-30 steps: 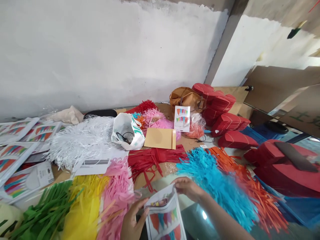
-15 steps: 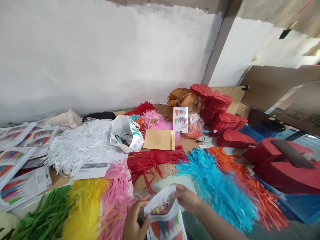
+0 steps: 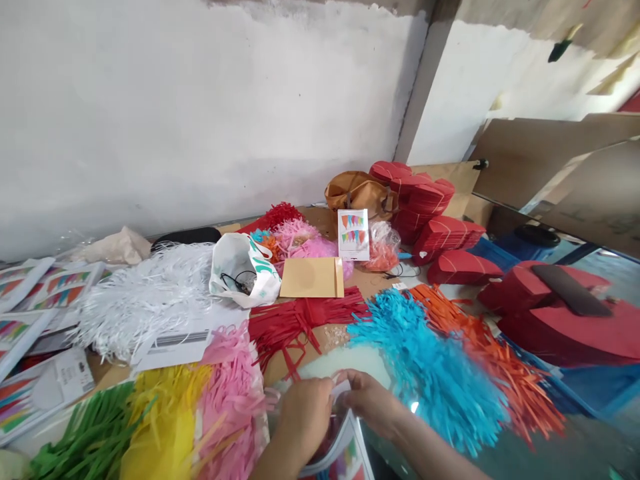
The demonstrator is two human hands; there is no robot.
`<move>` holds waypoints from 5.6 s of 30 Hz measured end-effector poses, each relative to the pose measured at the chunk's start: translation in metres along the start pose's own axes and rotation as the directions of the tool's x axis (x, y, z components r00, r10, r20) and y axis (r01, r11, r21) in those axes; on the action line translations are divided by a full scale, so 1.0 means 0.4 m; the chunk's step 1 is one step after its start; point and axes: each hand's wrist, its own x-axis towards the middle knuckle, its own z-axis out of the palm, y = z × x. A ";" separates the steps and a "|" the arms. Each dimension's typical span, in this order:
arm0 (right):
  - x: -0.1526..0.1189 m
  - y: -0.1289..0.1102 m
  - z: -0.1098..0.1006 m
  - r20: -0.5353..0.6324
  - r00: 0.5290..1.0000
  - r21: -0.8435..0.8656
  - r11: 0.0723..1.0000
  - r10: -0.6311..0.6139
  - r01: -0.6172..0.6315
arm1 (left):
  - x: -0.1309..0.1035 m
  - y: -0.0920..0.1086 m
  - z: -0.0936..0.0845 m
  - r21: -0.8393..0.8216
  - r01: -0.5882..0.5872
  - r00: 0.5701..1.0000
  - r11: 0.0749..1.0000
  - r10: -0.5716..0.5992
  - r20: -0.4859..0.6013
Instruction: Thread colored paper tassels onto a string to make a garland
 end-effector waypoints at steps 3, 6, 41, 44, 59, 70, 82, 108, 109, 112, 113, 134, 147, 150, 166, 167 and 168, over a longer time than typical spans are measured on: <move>-0.005 -0.004 0.011 -0.059 0.997 0.155 0.987 0.058 -0.048 | -0.011 0.022 -0.007 0.069 -0.005 0.998 0.998 0.001 0.061; -0.014 -0.015 0.021 -0.058 0.996 0.235 0.970 0.071 -0.055 | -0.015 0.036 -0.014 0.100 -0.013 0.994 0.995 0.002 0.113; -0.120 0.001 0.057 -0.301 0.949 0.052 0.992 -0.096 0.117 | -0.189 -0.071 0.192 -0.726 0.029 0.684 0.687 -0.544 -0.487; -0.120 0.006 0.042 -0.299 0.942 -0.011 0.988 -0.153 0.157 | -0.197 -0.079 0.193 -0.680 -0.011 0.717 0.733 -0.468 -0.517; -0.112 -0.050 0.049 -0.252 0.957 -0.134 0.984 -0.146 0.115 | -0.194 -0.099 0.115 -0.587 0.072 0.904 0.807 -0.301 -0.303; -0.109 -0.047 0.042 -0.224 0.954 -0.254 0.957 -0.199 0.140 | -0.178 -0.110 0.074 -0.196 -0.189 0.862 0.962 0.067 -0.503; -0.128 -0.022 0.033 -0.113 0.940 -0.109 0.945 -0.321 0.310 | -0.204 -0.128 0.121 -0.207 -0.412 0.748 0.887 0.200 -0.633; -0.120 -0.048 0.027 -0.080 0.976 -0.393 0.906 -0.201 0.154 | -0.200 -0.101 0.079 -0.305 -0.197 0.889 0.932 0.039 -0.456; -0.118 -0.058 0.029 -0.039 0.979 -0.455 0.876 -0.198 0.159 | -0.195 -0.096 0.066 -0.278 -0.212 0.896 0.937 0.073 -0.439; -0.114 -0.084 0.038 0.036 0.988 -0.568 0.810 -0.153 0.146 | -0.181 -0.087 0.044 -0.243 -0.239 0.927 0.940 0.147 -0.344; -0.113 -0.089 0.040 0.051 0.988 -0.578 0.803 -0.146 0.149 | -0.177 -0.087 0.044 -0.229 -0.245 0.933 0.942 0.165 -0.320; -0.111 -0.088 0.045 0.137 0.967 -0.617 0.744 -0.217 0.255 | -0.124 -0.024 0.029 -0.018 -0.008 0.992 1.000 0.010 0.124; -0.113 -0.063 0.024 0.221 0.942 -0.617 0.712 -0.254 0.336 | -0.135 0.002 0.002 -0.012 0.088 0.973 0.996 -0.084 0.215; -0.115 -0.068 0.027 0.215 0.944 -0.615 0.717 -0.250 0.329 | -0.136 0.000 0.006 0.015 0.102 0.980 0.995 -0.103 0.169; -0.130 -0.111 0.035 0.277 0.932 -0.718 0.594 -0.233 0.362 | -0.156 -0.015 0.027 -0.132 -0.053 0.998 0.990 0.056 0.019; -0.130 -0.121 0.039 0.313 0.922 -0.742 0.547 -0.228 0.387 | -0.161 -0.017 0.029 -0.141 -0.039 0.999 0.989 0.040 0.004; -0.130 -0.131 0.042 0.354 0.909 -0.762 0.497 -0.219 0.416 | -0.169 -0.021 0.033 -0.160 -0.019 1.000 0.987 0.015 -0.027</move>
